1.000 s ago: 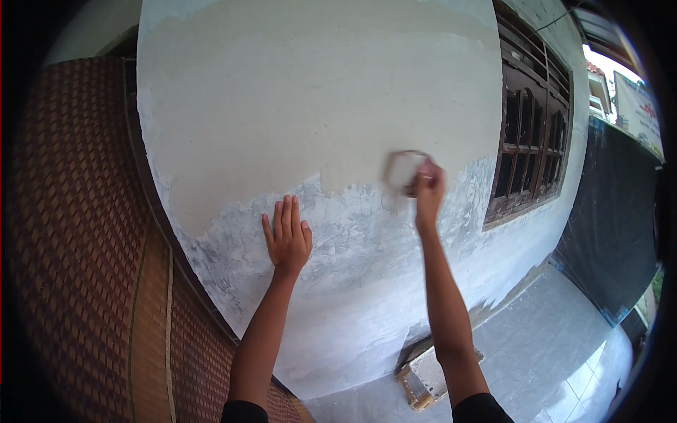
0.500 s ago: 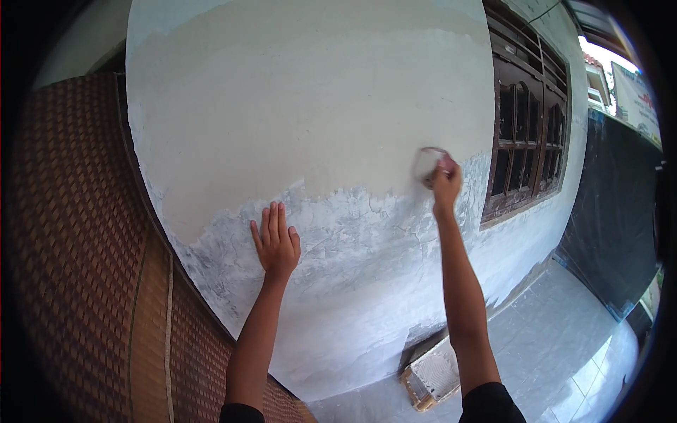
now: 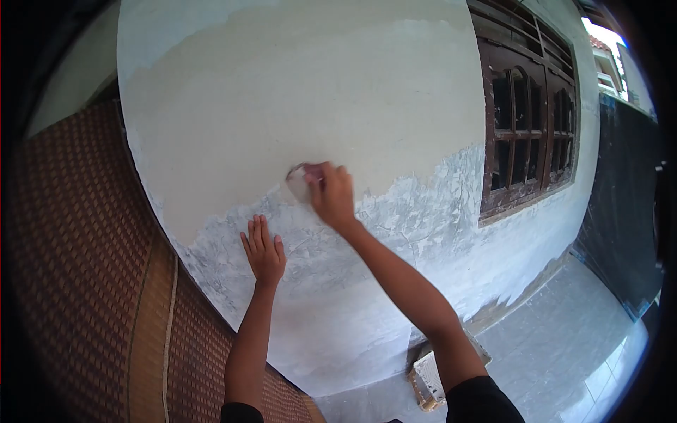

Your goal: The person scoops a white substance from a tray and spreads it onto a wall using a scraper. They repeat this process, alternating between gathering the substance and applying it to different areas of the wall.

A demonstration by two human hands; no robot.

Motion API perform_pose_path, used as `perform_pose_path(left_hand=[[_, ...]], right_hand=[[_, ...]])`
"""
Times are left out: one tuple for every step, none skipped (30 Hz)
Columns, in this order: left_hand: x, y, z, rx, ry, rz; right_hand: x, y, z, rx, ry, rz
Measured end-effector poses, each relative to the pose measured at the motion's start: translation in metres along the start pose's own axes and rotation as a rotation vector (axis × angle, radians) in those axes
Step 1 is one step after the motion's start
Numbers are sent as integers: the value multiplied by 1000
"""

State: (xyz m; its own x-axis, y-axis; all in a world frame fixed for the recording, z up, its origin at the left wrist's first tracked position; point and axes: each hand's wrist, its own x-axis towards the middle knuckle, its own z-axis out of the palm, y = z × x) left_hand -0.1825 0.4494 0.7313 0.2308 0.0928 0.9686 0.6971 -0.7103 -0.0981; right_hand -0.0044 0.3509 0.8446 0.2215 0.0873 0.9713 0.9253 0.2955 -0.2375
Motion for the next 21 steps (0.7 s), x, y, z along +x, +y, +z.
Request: perform_pose_path(left_hand=[[-2,-1,-4,-9,-42,6],[-2,-2,-6,-19,-81,10],[-2,-1,-9,-8,-73,7],[-4,-1,-11,0,-90,-5],[-3,1,-12,6,-110,-16],[-2,6,-13,12,-108,-17],[-1,13,-14,5,-108,-60],[-2,20,-15,-3,-111,-105],[-2,27,-14,0,-113,-108],[-2,34,-13,-42,-86,-153],[-1,42,-12,-84,-59,-197],[-1,49,-11,-82,-64,-199],[-2,56,-10,-112,-58,-236],[-5,63,-10,-142,-53,-273],[-8,70,-10,-138,-63,-275],[-11,76,-10,-189,-71,-284],[-17,81,-12,-238,-78,-297],[-24,86,-13,-230,-85,-303],[-30,89,-14,-240,-130,-307],[-35,92,-14,-251,-173,-310],[-41,96,-16,-245,-173,-313]], right_hand=[[9,13,-11,66,53,10],[20,24,-27,80,125,53],[30,44,-43,117,209,108],[39,67,-60,99,264,219],[46,86,-86,118,287,302],[50,107,-108,140,343,370],[52,124,-127,160,398,440],[51,139,-142,167,439,500],[49,151,-153,172,480,560],[45,162,-160,172,476,564],[40,168,-167,252,495,569],[34,173,-172,332,514,574],[27,177,-175,331,509,582],[19,172,-180,436,462,658],[10,168,-183,542,415,734],[0,167,-184,541,410,746],[-12,166,-185,588,393,777],[-23,165,-185,638,375,802],[-34,162,-186,645,368,805],[-48,159,-188,704,351,812],[-63,157,-191,761,333,822]])
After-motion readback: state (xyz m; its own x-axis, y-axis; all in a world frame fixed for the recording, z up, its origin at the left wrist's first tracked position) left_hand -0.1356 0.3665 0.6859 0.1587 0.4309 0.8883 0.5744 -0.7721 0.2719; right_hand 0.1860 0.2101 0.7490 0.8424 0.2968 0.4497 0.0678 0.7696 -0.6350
